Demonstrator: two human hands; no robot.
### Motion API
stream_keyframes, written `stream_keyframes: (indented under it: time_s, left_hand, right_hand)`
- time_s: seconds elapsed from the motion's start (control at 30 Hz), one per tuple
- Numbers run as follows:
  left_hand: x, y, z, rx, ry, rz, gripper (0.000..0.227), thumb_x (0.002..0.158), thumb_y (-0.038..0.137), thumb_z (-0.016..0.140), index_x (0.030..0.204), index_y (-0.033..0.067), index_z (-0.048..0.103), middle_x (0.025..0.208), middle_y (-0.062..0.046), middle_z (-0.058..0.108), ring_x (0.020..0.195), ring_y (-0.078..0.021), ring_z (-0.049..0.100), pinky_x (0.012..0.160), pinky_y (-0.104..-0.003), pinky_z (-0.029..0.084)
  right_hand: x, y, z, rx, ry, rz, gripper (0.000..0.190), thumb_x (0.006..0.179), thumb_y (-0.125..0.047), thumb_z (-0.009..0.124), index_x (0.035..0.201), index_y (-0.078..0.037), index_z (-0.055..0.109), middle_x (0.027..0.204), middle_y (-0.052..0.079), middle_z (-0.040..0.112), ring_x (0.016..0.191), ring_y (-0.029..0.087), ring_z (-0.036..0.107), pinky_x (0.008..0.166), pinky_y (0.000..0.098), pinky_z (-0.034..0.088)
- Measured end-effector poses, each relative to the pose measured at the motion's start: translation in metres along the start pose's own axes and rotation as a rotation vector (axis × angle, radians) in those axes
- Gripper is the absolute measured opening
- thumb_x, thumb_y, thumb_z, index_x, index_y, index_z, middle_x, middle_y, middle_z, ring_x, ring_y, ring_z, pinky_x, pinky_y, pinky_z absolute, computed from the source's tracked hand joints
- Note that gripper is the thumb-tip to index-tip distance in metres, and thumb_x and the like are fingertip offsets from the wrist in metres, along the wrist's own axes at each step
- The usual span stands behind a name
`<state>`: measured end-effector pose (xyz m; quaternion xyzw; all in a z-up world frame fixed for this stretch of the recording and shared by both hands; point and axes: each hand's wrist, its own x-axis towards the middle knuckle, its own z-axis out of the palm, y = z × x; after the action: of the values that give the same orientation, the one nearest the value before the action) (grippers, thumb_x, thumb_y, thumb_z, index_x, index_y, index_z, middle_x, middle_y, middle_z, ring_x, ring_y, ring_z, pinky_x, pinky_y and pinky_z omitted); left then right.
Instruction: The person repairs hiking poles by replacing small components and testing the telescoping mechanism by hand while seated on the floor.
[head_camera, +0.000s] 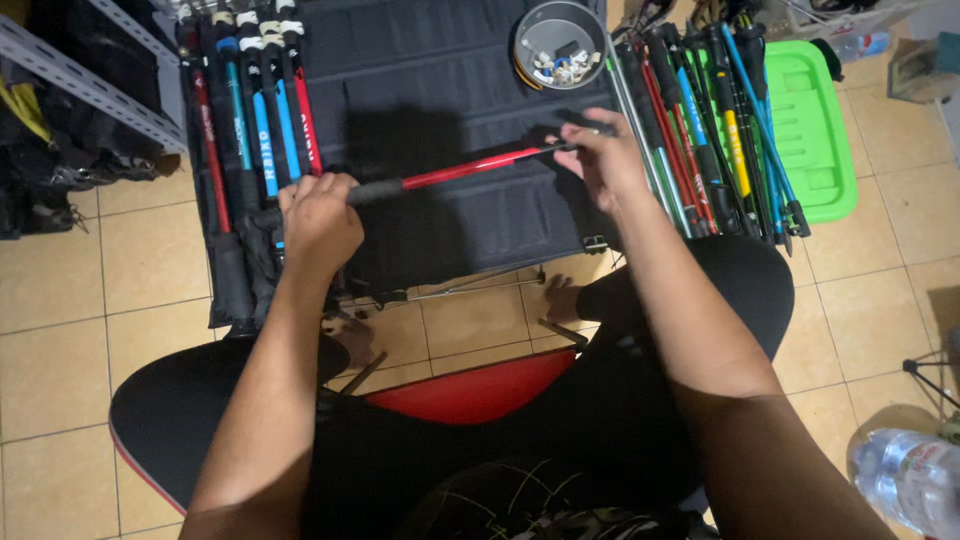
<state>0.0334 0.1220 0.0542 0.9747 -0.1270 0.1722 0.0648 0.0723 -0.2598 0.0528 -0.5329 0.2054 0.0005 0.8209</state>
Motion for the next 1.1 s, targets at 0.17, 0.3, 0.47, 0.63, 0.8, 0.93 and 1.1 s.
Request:
stream_keyframes:
  time_s: [0.17,0.3,0.47,0.63,0.8,0.93,1.1]
  left_hand:
    - [-0.011,-0.033,0.034,0.071,0.039,-0.113,0.016,0.078,0.013,0.056,0.092,0.0207,0.057,0.088,0.003,0.057,0.098,-0.0171,0.055,0.094,-0.036,0.037]
    - [-0.019,-0.037,0.046,0.101,0.11,-0.123,0.01,0.082,0.014,0.057,0.089,0.0191,0.053,0.085,0.001,0.053,0.095,-0.0178,0.053,0.09,-0.034,0.037]
    - [-0.01,0.01,0.018,0.119,0.011,-0.112,0.024,0.074,0.015,0.066,0.096,0.0201,0.058,0.096,-0.001,0.052,0.098,-0.0231,0.052,0.089,-0.04,0.037]
    - [0.004,0.066,0.025,-0.209,-0.085,0.121,0.044,0.075,0.014,0.068,0.118,0.0153,0.057,0.106,-0.008,0.056,0.101,-0.0305,0.055,0.095,-0.046,0.036]
    - [0.021,0.116,0.029,-0.253,-0.092,0.282,0.056,0.084,0.024,0.068,0.135,0.014,0.048,0.114,-0.011,0.058,0.108,-0.031,0.058,0.099,-0.048,0.039]
    - [0.033,0.143,0.065,-0.143,0.107,0.373,0.057,0.084,0.033,0.066,0.137,0.0212,0.047,0.112,-0.006,0.057,0.108,-0.0247,0.057,0.097,-0.042,0.04]
    - [0.052,0.163,0.073,-0.14,0.222,0.331,0.033,0.081,0.033,0.066,0.111,0.028,0.054,0.08,0.007,0.05,0.073,-0.0124,0.057,0.068,-0.027,0.048]
  right_hand:
    - [-0.024,-0.015,0.014,-0.561,-0.294,-0.079,0.037,0.076,-0.003,0.072,0.11,0.002,0.057,0.084,0.015,0.064,0.065,0.018,0.067,0.053,0.0253,0.059]
    - [-0.031,-0.019,0.013,-1.101,-0.411,-0.297,0.041,0.067,-0.025,0.087,0.102,-0.01,0.07,0.084,0.011,0.065,0.075,0.024,0.062,0.064,0.0361,0.047]
    - [-0.015,0.002,0.003,-1.128,-0.413,-0.431,0.042,0.066,-0.02,0.088,0.102,-0.01,0.069,0.091,0.012,0.067,0.087,0.031,0.064,0.075,0.0384,0.046]
    - [-0.017,-0.002,0.01,-1.079,-0.502,-0.466,0.045,0.068,-0.019,0.085,0.108,-0.01,0.066,0.093,0.012,0.066,0.088,0.031,0.063,0.075,0.0404,0.045]
    - [-0.026,-0.016,0.01,-0.946,-0.66,-0.412,0.045,0.075,-0.001,0.073,0.118,0.002,0.06,0.092,0.021,0.063,0.086,0.029,0.061,0.077,0.0402,0.05]
    - [-0.02,-0.009,0.001,-0.78,-0.658,-0.353,0.044,0.075,0.003,0.073,0.117,0.003,0.06,0.092,0.011,0.062,0.085,0.019,0.059,0.078,0.0338,0.052]
    - [-0.031,-0.019,0.005,-0.705,-0.671,-0.279,0.035,0.082,-0.001,0.072,0.114,0.006,0.059,0.087,0.015,0.064,0.08,0.02,0.066,0.07,0.0312,0.059]
